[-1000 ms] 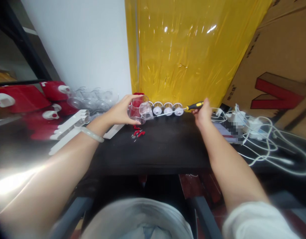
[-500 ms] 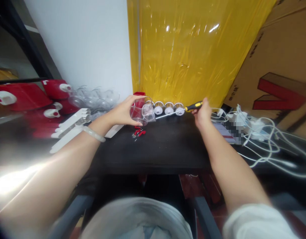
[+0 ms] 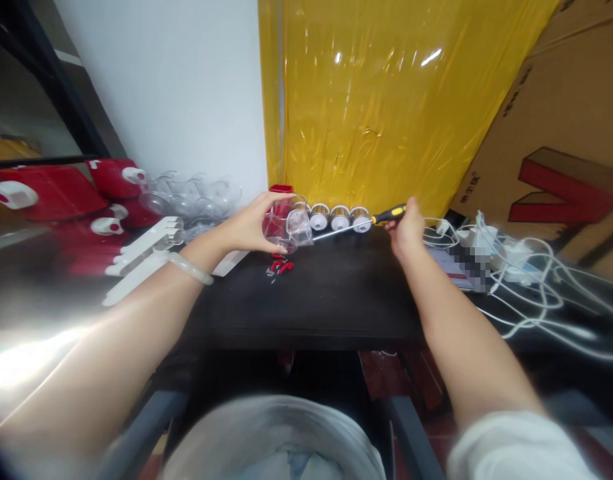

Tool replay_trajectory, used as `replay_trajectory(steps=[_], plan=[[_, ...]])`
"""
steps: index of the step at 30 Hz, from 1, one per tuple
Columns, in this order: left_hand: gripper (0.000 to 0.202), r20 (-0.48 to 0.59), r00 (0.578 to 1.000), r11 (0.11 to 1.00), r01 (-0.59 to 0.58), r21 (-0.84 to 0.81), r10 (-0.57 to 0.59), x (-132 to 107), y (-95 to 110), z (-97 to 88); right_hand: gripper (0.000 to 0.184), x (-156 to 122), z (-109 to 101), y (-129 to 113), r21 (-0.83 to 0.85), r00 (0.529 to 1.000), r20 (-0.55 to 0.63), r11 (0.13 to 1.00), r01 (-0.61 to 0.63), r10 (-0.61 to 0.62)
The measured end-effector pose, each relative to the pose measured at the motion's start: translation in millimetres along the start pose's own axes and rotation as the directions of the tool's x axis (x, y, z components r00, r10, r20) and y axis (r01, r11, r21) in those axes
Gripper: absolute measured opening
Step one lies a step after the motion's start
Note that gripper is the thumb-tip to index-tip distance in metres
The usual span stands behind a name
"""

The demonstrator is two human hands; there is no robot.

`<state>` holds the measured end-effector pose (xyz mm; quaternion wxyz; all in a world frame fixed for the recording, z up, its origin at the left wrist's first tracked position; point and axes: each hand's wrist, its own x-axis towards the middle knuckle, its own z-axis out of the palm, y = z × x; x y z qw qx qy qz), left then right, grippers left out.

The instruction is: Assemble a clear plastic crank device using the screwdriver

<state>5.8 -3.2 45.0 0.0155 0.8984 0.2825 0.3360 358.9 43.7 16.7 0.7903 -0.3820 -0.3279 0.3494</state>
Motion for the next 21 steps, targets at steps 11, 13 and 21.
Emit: replay_trajectory(steps=[11,13,21], plan=[[0.104,-0.001,1.000,1.000,0.009,-0.002,-0.009,-1.2,0.1,-3.5,0.036,8.4,-4.4,8.0,0.021,0.999,0.043,0.999,-0.025,0.024],[0.104,0.001,1.000,1.000,0.014,0.005,-0.014,-1.4,-0.2,-4.3,0.037,5.9,-3.2,8.0,0.039,0.999,0.049,0.999,-0.017,0.015],[0.106,-0.001,1.000,1.000,0.015,0.020,-0.015,-1.9,-3.6,-7.0,0.034,-0.5,0.2,4.9,0.051,0.994,0.084,0.996,-0.070,0.065]])
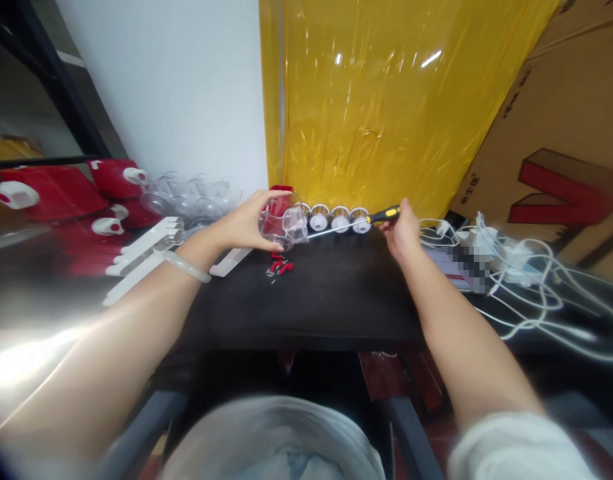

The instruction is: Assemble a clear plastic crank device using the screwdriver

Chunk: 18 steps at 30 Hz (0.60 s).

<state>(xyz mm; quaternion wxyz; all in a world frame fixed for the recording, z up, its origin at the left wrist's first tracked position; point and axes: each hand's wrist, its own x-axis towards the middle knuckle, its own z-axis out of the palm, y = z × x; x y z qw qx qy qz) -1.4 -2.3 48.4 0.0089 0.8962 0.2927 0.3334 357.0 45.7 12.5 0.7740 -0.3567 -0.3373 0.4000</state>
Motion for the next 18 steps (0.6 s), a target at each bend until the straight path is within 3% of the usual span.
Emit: replay_trajectory(steps=[9,14,18], plan=[[0.107,0.015,1.000,1.000,0.021,0.019,-0.021,-2,-8,-6.7,0.034,-2,-5,5,-0.150,0.991,0.118,0.988,-0.048,0.067],[0.106,0.047,0.998,0.998,0.039,0.054,-0.041,-3,-11,-11.8,0.043,-2,-8,5,-0.236,0.952,0.239,0.963,-0.132,0.189],[0.107,0.052,0.996,0.996,0.072,0.062,-0.075,-4,-11,-13.3,0.035,0,-11,5,-0.241,0.937,0.276,0.959,-0.148,0.214]])
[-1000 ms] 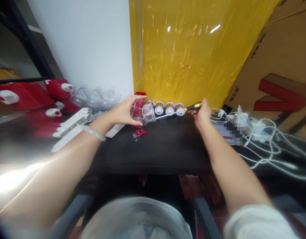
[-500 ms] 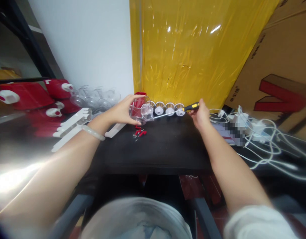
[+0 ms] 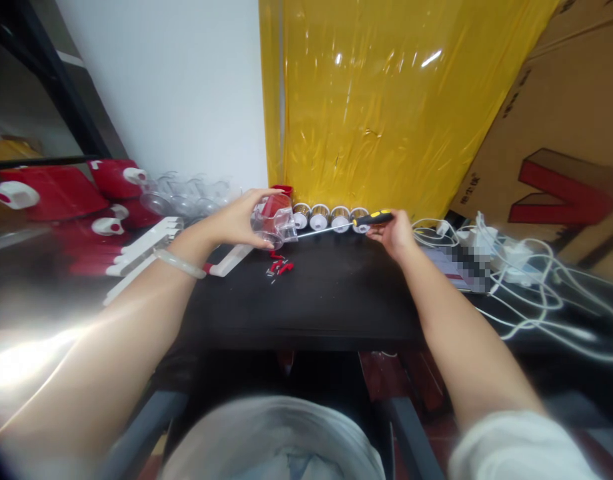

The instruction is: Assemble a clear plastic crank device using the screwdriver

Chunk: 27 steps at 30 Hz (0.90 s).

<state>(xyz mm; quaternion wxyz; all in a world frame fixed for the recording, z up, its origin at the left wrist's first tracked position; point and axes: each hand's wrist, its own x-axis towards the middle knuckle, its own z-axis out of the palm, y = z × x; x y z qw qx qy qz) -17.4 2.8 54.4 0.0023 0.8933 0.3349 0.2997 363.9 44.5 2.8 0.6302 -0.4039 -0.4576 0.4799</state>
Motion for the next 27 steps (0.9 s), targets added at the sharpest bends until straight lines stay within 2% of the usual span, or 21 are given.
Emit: replay_trajectory(steps=[5,8,12,15,19,22,27], plan=[[0.108,0.003,1.000,1.000,0.007,0.008,-0.007,-0.4,-1.2,0.3,0.028,0.8,1.0,2.7,0.001,0.998,-0.066,1.000,0.002,-0.002],[0.107,0.004,1.000,1.000,0.007,0.013,-0.007,-0.3,-2.3,0.9,0.029,-0.9,2.5,3.8,-0.030,0.994,-0.099,0.999,0.041,-0.044],[0.109,0.000,1.000,1.000,-0.005,0.008,0.005,0.2,-3.1,2.0,0.035,-2.2,2.5,4.7,-0.120,0.990,-0.095,0.989,0.091,-0.103],[0.108,-0.002,1.000,1.000,-0.010,-0.002,0.010,0.4,-2.2,1.9,0.040,-1.0,1.6,4.2,-0.155,0.991,-0.118,0.987,0.052,-0.070],[0.108,0.000,1.000,1.000,-0.011,-0.012,0.011,-0.1,-0.5,1.3,0.040,-1.1,-0.4,1.3,-0.068,0.997,-0.067,0.997,-0.049,0.044],[0.109,-0.002,1.000,1.000,-0.004,-0.021,0.004,-0.4,-0.5,1.5,0.032,-2.9,-1.7,-0.4,-0.013,1.000,0.011,1.000,-0.028,0.029],[0.109,-0.003,1.000,0.999,-0.002,-0.035,0.002,-0.3,-0.6,1.3,0.021,-3.3,-0.2,0.2,-0.015,0.998,-0.067,1.000,0.020,-0.021]])
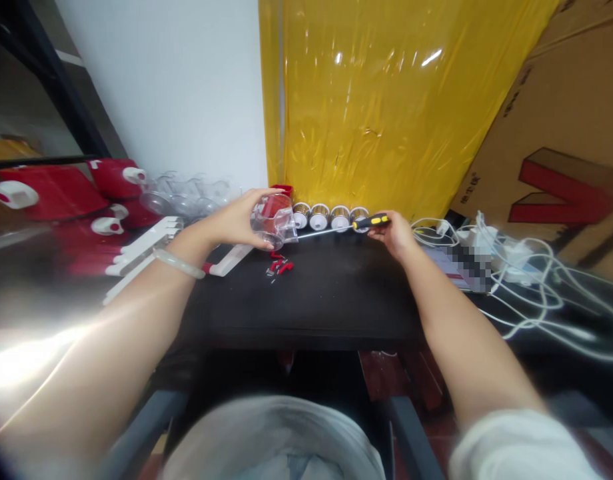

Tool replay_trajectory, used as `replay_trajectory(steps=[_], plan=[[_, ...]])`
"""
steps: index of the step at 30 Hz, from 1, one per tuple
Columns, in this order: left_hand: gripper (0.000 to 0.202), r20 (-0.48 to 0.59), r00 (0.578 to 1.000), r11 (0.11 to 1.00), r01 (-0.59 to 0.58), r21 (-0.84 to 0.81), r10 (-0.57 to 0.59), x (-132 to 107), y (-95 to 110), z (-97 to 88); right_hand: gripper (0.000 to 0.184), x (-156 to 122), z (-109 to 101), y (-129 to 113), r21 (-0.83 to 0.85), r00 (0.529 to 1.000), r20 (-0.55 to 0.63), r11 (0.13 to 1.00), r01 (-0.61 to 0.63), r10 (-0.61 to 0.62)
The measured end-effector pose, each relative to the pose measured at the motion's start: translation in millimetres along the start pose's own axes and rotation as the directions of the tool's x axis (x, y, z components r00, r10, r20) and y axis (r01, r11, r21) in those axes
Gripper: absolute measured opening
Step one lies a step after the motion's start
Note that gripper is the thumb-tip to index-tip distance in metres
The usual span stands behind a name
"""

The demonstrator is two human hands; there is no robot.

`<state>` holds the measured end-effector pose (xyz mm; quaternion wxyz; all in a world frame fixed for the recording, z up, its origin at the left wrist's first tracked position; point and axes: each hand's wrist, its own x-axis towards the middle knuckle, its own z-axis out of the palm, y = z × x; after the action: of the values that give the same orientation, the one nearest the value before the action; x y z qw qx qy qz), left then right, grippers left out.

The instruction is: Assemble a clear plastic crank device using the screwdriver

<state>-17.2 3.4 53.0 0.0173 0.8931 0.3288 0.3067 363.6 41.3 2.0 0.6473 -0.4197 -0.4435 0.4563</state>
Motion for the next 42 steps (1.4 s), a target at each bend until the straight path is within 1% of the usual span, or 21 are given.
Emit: replay_trajectory(steps=[4,7,11,14,18,21,23,25,28,30,33,38,42], plan=[[0.109,0.001,1.000,1.000,0.002,-0.001,-0.002,0.2,1.6,-1.1,0.020,0.5,0.9,2.3,-0.034,1.000,-0.013,0.999,0.021,-0.021],[0.109,0.005,1.000,1.000,0.005,0.008,-0.005,0.0,2.4,-2.0,0.027,0.9,-0.4,4.2,-0.073,1.000,-0.005,0.997,0.008,-0.009],[0.108,0.012,1.000,0.999,0.010,0.031,-0.011,-0.3,2.0,-3.4,0.033,1.1,-2.8,3.4,-0.078,0.996,0.007,0.993,-0.089,0.090],[0.108,0.009,1.000,0.999,0.015,0.041,-0.016,-0.4,1.6,-4.4,0.028,0.5,-4.3,1.5,-0.051,0.988,0.063,0.989,-0.137,0.140],[0.109,0.014,1.000,0.999,0.017,0.041,-0.018,-0.6,1.9,-4.8,0.017,0.0,-5.5,2.0,-0.006,0.986,0.125,0.994,-0.113,0.113],[0.109,0.012,1.000,0.999,0.015,0.036,-0.016,-0.7,1.6,-4.6,0.013,0.4,-5.0,4.5,-0.022,0.990,0.110,0.996,-0.088,0.090],[0.109,0.010,1.000,0.999,0.010,0.040,-0.011,-0.6,0.9,-4.4,0.015,0.7,-4.2,6.2,-0.039,0.994,0.090,0.997,-0.060,0.064],[0.109,0.011,1.000,0.999,0.007,0.045,-0.008,-0.4,0.1,-4.2,0.022,0.9,-3.6,7.0,-0.057,0.996,0.082,0.998,-0.039,0.044],[0.109,0.017,1.000,0.999,0.009,0.052,-0.010,-0.2,-0.4,-3.6,0.030,0.9,-4.0,6.0,-0.065,0.993,0.085,0.995,-0.074,0.080],[0.110,0.017,1.000,0.998,0.012,0.054,-0.013,-0.1,-0.1,-3.2,0.030,0.7,-5.2,4.6,-0.042,0.989,0.104,0.994,-0.103,0.107],[0.110,0.018,1.000,0.999,0.018,0.049,-0.019,0.1,0.6,-2.9,0.024,0.3,-6.8,3.1,-0.009,0.986,0.137,0.995,-0.095,0.095],[0.109,0.007,1.000,0.999,0.011,0.038,-0.011,0.0,1.0,-3.4,0.017,-0.2,-5.4,4.1,-0.013,0.993,0.088,0.997,-0.080,0.081],[0.106,0.000,1.000,0.999,-0.001,0.043,0.001,-0.4,0.9,-3.6,0.030,0.3,-3.4,6.8,-0.043,0.995,0.058,0.996,-0.082,0.084]])
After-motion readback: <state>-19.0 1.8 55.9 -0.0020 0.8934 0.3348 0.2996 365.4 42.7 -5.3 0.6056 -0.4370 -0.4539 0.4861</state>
